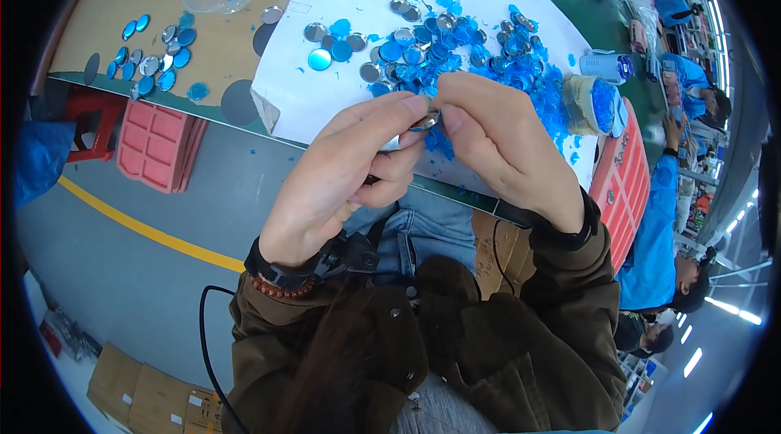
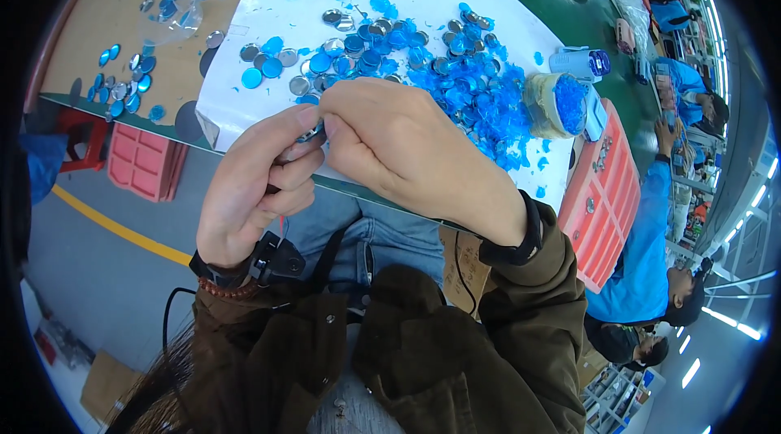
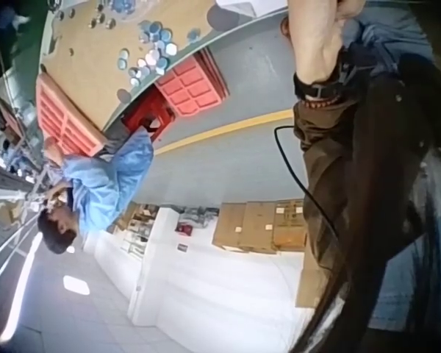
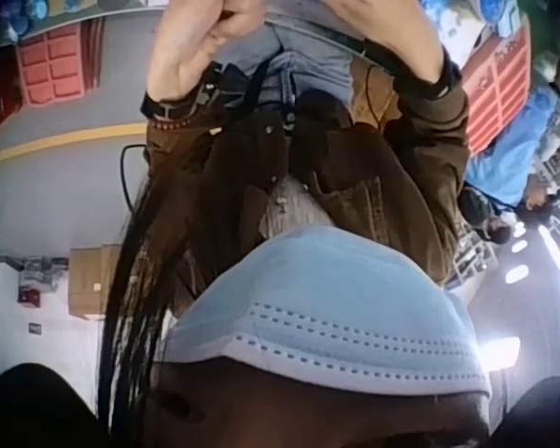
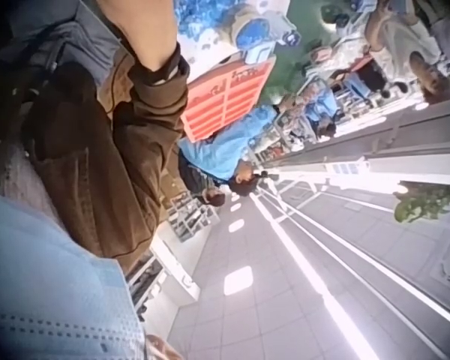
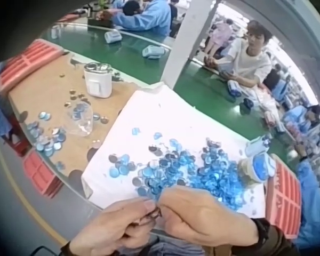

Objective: The person picks up metal pieces from a pile, peels off a blue plastic film by hand, and places the finished pieces into a pink tray.

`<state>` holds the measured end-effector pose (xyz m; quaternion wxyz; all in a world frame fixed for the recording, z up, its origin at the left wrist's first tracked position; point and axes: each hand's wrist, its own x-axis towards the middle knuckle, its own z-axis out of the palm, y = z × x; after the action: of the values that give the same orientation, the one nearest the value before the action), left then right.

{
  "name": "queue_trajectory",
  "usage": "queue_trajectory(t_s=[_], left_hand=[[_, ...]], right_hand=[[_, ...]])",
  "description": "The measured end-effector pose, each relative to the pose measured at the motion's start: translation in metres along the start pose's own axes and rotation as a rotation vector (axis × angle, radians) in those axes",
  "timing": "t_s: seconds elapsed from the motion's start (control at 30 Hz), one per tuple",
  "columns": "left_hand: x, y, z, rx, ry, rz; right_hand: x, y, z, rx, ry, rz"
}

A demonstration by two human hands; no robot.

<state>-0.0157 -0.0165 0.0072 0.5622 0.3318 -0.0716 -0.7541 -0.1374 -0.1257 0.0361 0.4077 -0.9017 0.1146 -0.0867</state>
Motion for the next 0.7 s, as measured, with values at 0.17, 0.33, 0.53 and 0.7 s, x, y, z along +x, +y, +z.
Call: queue_trajectory(t_s=[0.17,0.33,0.53,0.7], left_hand=[[-0.0003,0.0006,-0.0007,-0.016,-0.016,-0.011],[-0.0002,0.0006,0.0012,-0.002,-0.001,0.004],[-0.0015,0.0016,0.0024,-0.034,-0.017,-0.01],[-0.0011,0.0012,0.0016,-0.021,-0.005,-0.003]], right_hand=[[-0.0003,-0.0016,-0.0031,0.11,-0.024,0.01],[0.001,-0.0033,-0.0031,-0.004,-0.03,-0.012],[0.0,-0.0038,-0.0032,0.065,-0.037,0.005],[0.0006,-0.0065,-0.0022,0.064,-0.008,0.024]])
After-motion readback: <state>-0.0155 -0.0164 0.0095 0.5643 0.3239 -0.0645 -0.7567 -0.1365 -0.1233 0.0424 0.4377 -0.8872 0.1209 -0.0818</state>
